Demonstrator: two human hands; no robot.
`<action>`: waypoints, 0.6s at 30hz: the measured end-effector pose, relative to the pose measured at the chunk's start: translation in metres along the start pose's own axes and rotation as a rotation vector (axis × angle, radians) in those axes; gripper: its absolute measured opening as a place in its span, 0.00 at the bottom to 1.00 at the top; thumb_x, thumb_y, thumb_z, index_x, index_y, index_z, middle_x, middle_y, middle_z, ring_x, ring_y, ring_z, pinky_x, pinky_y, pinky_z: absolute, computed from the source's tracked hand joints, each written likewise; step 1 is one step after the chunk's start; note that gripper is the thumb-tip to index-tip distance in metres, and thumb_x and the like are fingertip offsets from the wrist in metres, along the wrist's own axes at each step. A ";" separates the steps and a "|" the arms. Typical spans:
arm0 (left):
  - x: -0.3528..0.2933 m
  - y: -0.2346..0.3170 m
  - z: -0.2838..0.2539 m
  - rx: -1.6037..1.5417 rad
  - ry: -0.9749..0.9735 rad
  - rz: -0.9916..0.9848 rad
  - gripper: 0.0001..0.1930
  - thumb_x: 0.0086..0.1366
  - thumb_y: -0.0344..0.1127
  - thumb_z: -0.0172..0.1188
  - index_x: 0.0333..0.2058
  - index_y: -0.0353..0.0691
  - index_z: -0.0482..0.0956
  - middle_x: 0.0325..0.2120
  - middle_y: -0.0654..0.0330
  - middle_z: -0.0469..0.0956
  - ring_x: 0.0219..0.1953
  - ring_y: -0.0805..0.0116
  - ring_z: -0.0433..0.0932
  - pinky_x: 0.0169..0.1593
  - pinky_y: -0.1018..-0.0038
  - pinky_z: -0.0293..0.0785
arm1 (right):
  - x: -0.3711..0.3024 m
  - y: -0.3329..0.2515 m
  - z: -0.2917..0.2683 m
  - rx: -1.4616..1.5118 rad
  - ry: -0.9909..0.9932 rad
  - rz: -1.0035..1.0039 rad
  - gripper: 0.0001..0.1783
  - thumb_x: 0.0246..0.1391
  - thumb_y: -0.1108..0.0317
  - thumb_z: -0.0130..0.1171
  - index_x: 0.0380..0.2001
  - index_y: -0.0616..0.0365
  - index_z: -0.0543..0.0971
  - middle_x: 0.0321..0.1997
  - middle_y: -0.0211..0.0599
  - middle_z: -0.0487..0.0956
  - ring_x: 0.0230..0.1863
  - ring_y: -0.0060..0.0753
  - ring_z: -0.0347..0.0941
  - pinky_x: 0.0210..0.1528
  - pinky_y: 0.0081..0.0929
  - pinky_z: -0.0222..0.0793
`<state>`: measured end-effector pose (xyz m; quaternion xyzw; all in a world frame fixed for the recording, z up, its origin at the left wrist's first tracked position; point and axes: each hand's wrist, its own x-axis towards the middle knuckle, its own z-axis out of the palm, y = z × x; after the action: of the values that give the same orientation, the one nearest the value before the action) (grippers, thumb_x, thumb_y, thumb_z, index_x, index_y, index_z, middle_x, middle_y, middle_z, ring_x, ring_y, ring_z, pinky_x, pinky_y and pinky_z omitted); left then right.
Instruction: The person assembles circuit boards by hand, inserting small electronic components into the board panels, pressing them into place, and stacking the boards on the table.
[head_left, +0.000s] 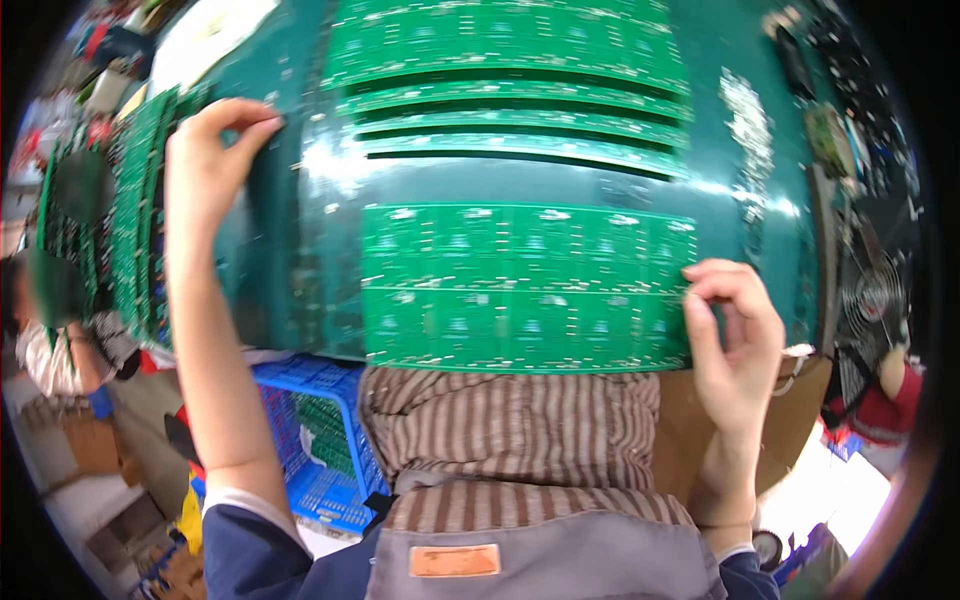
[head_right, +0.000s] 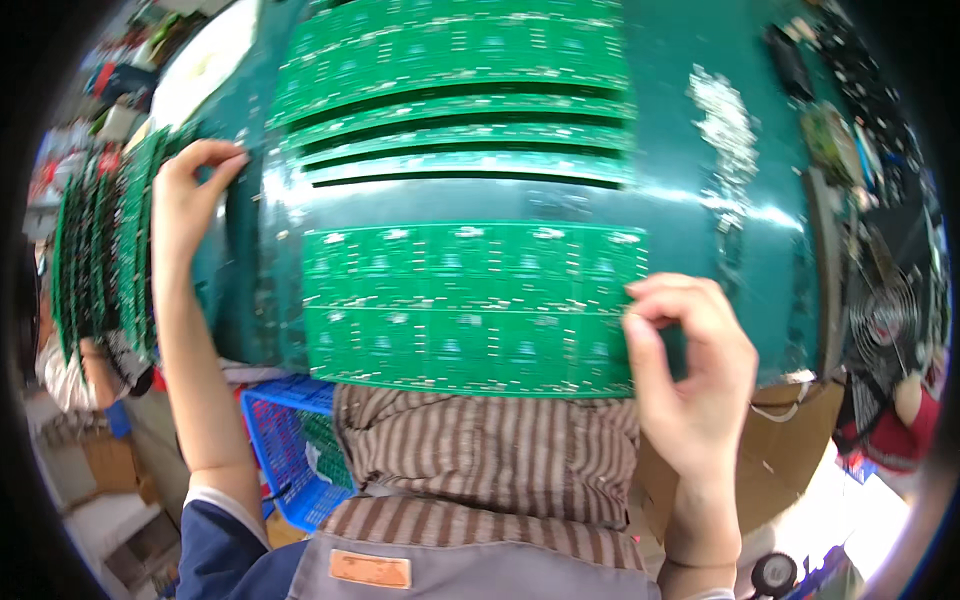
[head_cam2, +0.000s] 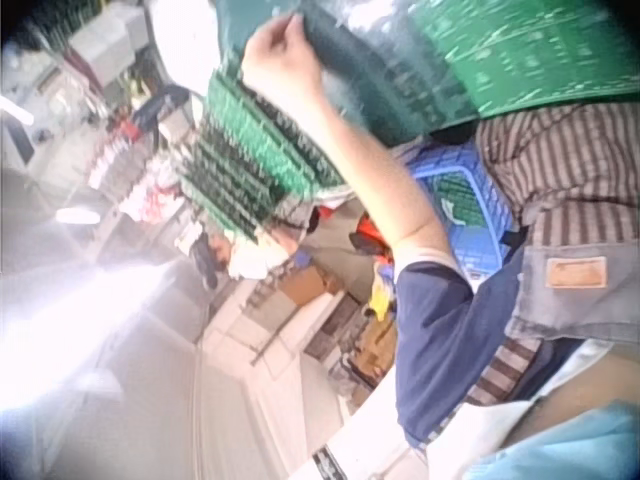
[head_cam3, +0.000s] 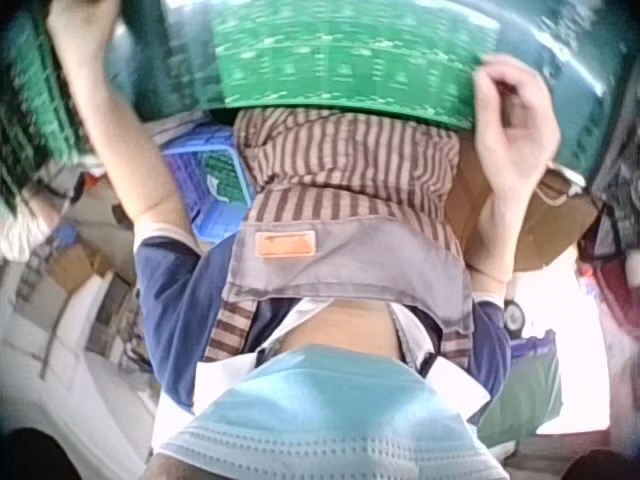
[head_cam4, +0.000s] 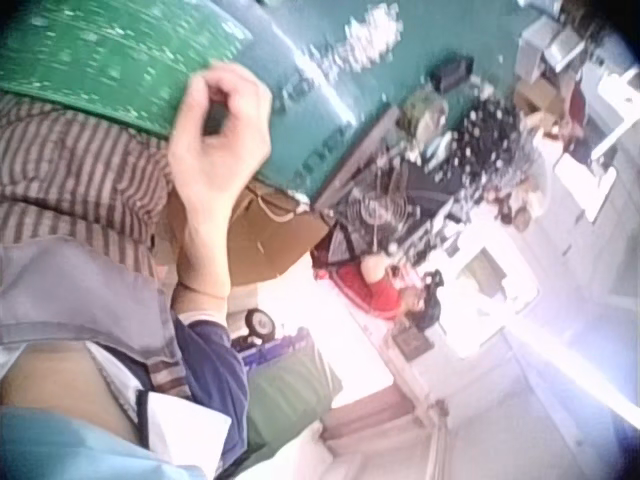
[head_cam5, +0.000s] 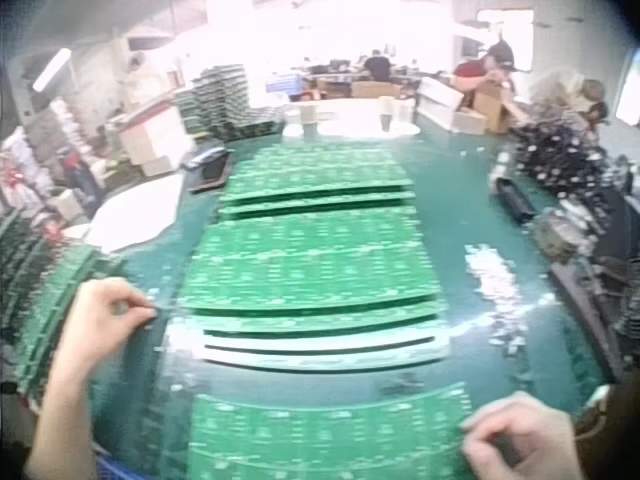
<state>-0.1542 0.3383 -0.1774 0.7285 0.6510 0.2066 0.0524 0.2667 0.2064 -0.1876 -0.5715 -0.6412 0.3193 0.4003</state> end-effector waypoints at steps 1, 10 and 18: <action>0.001 0.003 0.000 0.034 -0.028 0.010 0.08 0.60 0.31 0.67 0.38 0.36 0.85 0.32 0.61 0.85 0.37 0.72 0.81 0.43 0.74 0.71 | 0.002 0.005 0.000 -0.041 0.016 -0.025 0.05 0.53 0.85 0.60 0.33 0.65 0.77 0.40 0.43 0.81 0.38 0.28 0.76 0.42 0.22 0.72; 0.005 0.016 0.014 0.234 -0.020 0.325 0.04 0.63 0.27 0.61 0.36 0.34 0.77 0.29 0.56 0.78 0.37 0.54 0.78 0.46 0.67 0.72 | 0.001 0.021 -0.009 -0.105 0.024 -0.057 0.06 0.52 0.83 0.63 0.32 0.64 0.77 0.38 0.44 0.81 0.37 0.32 0.79 0.41 0.24 0.74; -0.022 0.062 0.031 -0.138 0.217 0.065 0.07 0.65 0.28 0.64 0.41 0.36 0.84 0.34 0.61 0.84 0.37 0.75 0.79 0.47 0.77 0.73 | 0.000 0.026 -0.011 -0.111 0.044 -0.059 0.07 0.51 0.83 0.63 0.32 0.63 0.77 0.38 0.44 0.81 0.38 0.33 0.79 0.41 0.24 0.74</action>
<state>-0.0872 0.3138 -0.1891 0.7175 0.6131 0.3298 0.0249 0.2891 0.2093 -0.2049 -0.5807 -0.6657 0.2586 0.3910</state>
